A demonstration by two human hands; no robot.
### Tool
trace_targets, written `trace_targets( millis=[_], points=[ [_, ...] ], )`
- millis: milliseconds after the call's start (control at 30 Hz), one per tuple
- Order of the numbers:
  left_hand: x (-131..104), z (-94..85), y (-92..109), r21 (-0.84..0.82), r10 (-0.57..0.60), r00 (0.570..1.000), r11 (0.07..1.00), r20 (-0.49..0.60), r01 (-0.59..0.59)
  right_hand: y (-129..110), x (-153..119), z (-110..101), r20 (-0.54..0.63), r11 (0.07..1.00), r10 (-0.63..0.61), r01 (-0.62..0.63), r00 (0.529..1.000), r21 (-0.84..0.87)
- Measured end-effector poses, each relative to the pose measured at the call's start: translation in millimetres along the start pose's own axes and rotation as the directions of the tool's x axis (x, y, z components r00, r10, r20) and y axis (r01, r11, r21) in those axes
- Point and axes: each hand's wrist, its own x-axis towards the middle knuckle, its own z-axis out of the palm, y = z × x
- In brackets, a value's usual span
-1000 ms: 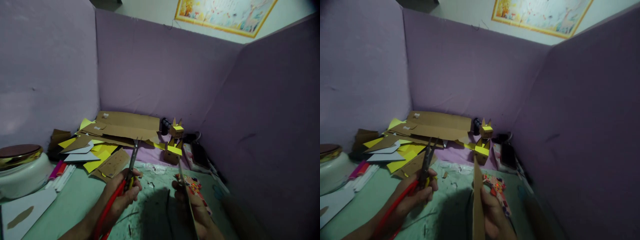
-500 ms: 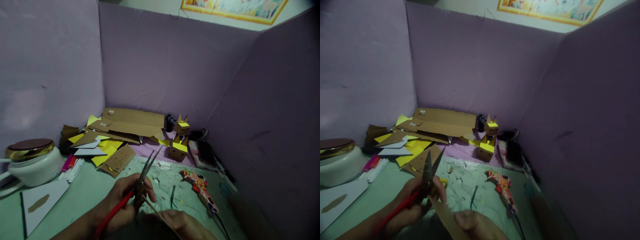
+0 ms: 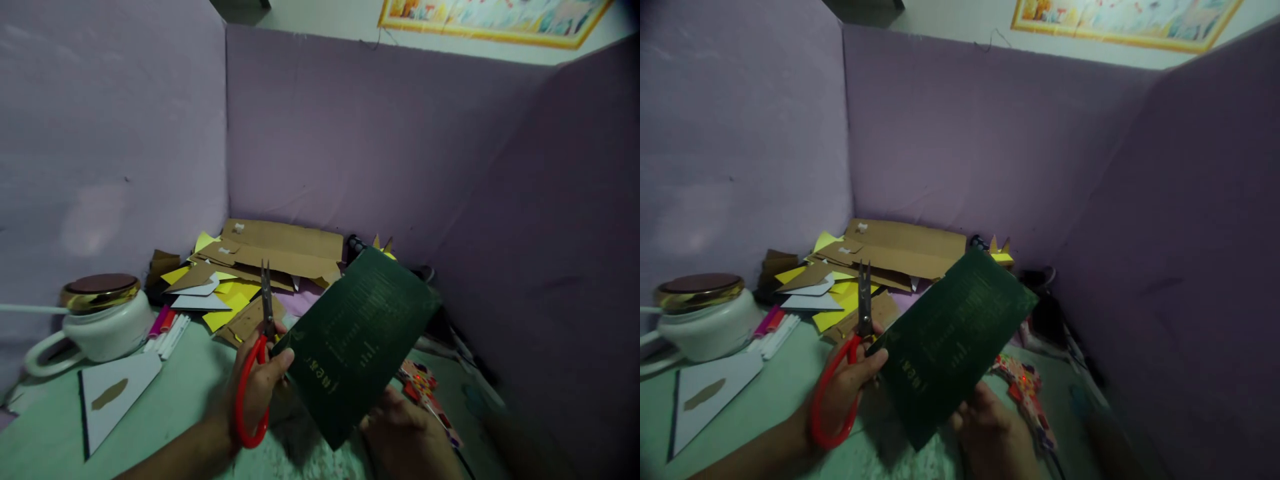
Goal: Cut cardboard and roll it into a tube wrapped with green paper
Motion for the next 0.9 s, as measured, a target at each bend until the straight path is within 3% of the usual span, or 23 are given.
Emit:
trace_targets(
  millis=[133, 300, 400, 567, 733, 900],
  points=[
    [-14.1, 8.9, -5.0, 0.046, -0.057, 0.996, 0.997, 0.075, 0.054, -1.0, -11.5, 0.9, -0.077, 0.987, -0.090, 0.099, 0.993, 0.127],
    [-24.5, 17.1, -1.0, 0.131, -0.126, 0.977, 0.986, 0.173, 0.104, 9.3, -16.7, 18.1, -0.224, 0.984, -0.044, 0.081, 0.973, 0.157],
    [-19.6, 12.4, 5.1, 0.282, -0.104, 0.959, 0.959, 0.264, 0.026, 3.7, -13.2, 22.0, -0.279, 0.989, -0.033, 0.072, 0.960, 0.129],
    [-8.1, -1.8, 11.0, 0.610, 0.069, 0.921, 0.730, 0.382, -0.308, -6.9, -9.2, 14.8, -0.390, 0.980, -0.175, 0.197, 0.904, 0.016],
    [-2.6, -11.5, 6.9, 0.695, 0.113, 0.916, 0.617, 0.386, -0.369, -11.8, -6.1, 5.7, -0.496, 0.952, -0.241, 0.302, 0.834, 0.045],
    [-3.9, -6.1, 16.4, 0.779, -0.019, 0.870, 0.454, 0.493, -0.432, -17.5, -7.9, 10.9, -0.522, 0.911, -0.322, 0.409, 0.790, 0.057]
  ],
)
